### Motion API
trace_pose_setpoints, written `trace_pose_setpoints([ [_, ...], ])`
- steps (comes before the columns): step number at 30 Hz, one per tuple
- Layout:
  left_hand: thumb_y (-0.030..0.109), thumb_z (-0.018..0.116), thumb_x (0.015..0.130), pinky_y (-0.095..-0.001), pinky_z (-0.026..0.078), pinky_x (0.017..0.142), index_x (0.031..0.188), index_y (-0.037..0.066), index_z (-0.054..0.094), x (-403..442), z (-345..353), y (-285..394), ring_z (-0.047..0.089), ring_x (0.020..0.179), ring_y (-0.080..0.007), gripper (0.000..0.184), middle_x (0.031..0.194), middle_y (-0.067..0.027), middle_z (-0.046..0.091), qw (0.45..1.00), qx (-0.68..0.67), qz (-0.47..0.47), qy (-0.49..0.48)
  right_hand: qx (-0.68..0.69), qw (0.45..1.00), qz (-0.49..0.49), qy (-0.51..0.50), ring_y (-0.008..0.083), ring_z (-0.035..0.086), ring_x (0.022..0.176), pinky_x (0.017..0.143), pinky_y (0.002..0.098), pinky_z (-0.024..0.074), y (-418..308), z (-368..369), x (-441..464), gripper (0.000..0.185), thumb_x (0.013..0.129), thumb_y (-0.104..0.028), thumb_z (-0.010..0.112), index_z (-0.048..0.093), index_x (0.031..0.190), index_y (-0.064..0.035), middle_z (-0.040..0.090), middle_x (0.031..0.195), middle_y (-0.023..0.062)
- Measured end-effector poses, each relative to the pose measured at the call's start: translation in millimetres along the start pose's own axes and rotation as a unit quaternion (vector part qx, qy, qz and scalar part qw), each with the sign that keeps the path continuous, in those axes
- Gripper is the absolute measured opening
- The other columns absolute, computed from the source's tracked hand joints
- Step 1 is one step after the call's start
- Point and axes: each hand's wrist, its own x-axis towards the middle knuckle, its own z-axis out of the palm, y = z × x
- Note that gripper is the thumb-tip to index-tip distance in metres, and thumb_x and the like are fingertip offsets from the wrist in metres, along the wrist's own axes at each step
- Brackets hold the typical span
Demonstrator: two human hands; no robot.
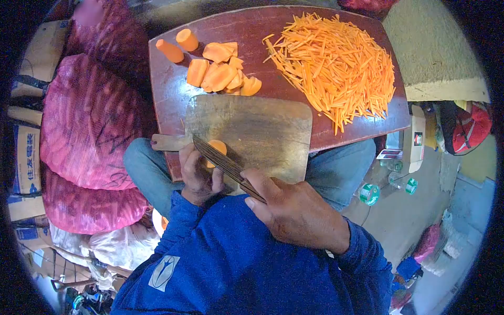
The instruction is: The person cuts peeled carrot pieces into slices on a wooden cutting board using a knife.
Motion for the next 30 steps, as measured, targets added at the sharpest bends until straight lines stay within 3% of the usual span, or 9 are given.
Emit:
trace_pose_setpoints([
  [1,0.012,0.088,0.079,-0.0502,0.052,0.083,0.137,0.001,0.047,0,-1,0,0.061,0.096,-0.0398,0.072,0.115,-0.0242,0.06,1.0,-0.005,-0.012,0.0,0.0,1.0,-0.001,-0.001,0.0394,0.074,0.093,0.07,0.0476,0.0659,0,0,0,0.023,0.104,-0.016,0.063,0.062,0.113,0.0057,0.059,0.133,0.0247],
  [3,0.012,0.088,0.079,-0.0494,0.052,0.083,0.136,0.001,0.048,-2,-1,0,0.061,0.097,-0.0399,0.071,0.115,-0.0245,0.06,1.0,-0.006,-0.014,0.001,0.072,0.992,0.101,-0.01,0.043,0.074,0.09,0.069,0.0511,0.0638,-2,0,0,0.029,0.103,-0.017,0.063,0.057,0.123,0.0035,0.064,0.121,0.0252],
  [5,0.012,0.088,0.079,-0.0485,0.053,0.084,0.135,0.001,0.048,-4,0,-1,0.062,0.097,-0.0401,0.07,0.116,-0.0248,0.06,1.0,-0.009,-0.013,0.001,0.066,0.994,0.082,-0.005,0.0449,0.073,0.088,0.07,0.0524,0.0629,-1,0,0,0.034,0.103,-0.017,0.063,0.053,0.129,0.0026,0.066,0.114,0.0256],
  [7,0.017,0.08,0.086,-0.0506,0.052,0.094,0.136,-0.002,0.049,-7,0,1,0.061,0.105,-0.0405,0.061,0.122,-0.0268,0.059,0.999,-0.015,-0.036,0.004,0.06,0.996,0.064,0.001,0.0469,0.073,0.087,0.071,0.0538,0.062,1,1,1,0.039,0.103,-0.018,0.063,0.05,0.134,0.0016,0.069,0.108,0.0261],
  [9,0.015,0.083,0.084,-0.0495,0.052,0.094,0.135,-0.001,0.05,-7,0,1,0.061,0.104,-0.0398,0.064,0.121,-0.0259,0.059,0.999,-0.009,-0.035,0.011,0.045,0.996,0.073,-0.004,0.0478,0.073,0.087,0.073,0.0541,0.0614,9,8,2,0.041,0.104,-0.019,0.063,0.049,0.137,0.0004,0.072,0.106,0.0266],
  [15,0.01,0.091,0.076,-0.047,0.053,0.093,0.133,-0.001,0.052,-10,-2,2,0.061,0.103,-0.0382,0.07,0.119,-0.0237,0.058,0.999,-0.009,-0.04,0.016,0.08,0.986,0.146,0.011,0.048,0.073,0.09,0.076,0.0542,0.0606,27,15,-4,0.043,0.103,-0.02,0.065,0.049,0.14,-0.0031,0.073,0.104,0.026],
  [20,0.016,0.086,0.082,-0.0498,0.05,0.096,0.133,-0.001,0.051,-11,-1,-5,0.059,0.107,-0.0396,0.065,0.122,-0.0256,0.056,1.0,-0.006,-0.02,-0.001,0.105,0.988,0.111,0.004,0.0494,0.073,0.09,0.075,0.0548,0.061,11,3,-1,0.045,0.103,-0.021,0.066,0.048,0.142,-0.0044,0.073,0.105,0.0284],
  [27,0.014,0.083,0.084,-0.0514,0.049,0.091,0.133,0.0,0.051,-4,-4,-4,0.058,0.102,-0.0387,0.06,0.121,-0.0255,0.057,1.0,-0.008,-0.004,-0.012,0.1,0.991,0.09,0.007,0.0519,0.073,0.091,0.075,0.0557,0.0618,10,6,-2,0.048,0.104,-0.021,0.065,0.046,0.145,-0.0046,0.072,0.108,0.0295],
  [30,0.021,0.089,0.08,-0.0545,0.048,0.088,0.135,0.001,0.052,-3,-2,-2,0.057,0.098,-0.0372,0.069,0.115,-0.0196,0.058,1.0,-0.004,0.0,0.008,0.106,0.992,0.07,0.019,0.0517,0.073,0.09,0.075,0.0558,0.0619,12,8,-1,0.049,0.104,-0.022,0.065,0.045,0.146,-0.005,0.072,0.11,0.0298],
])
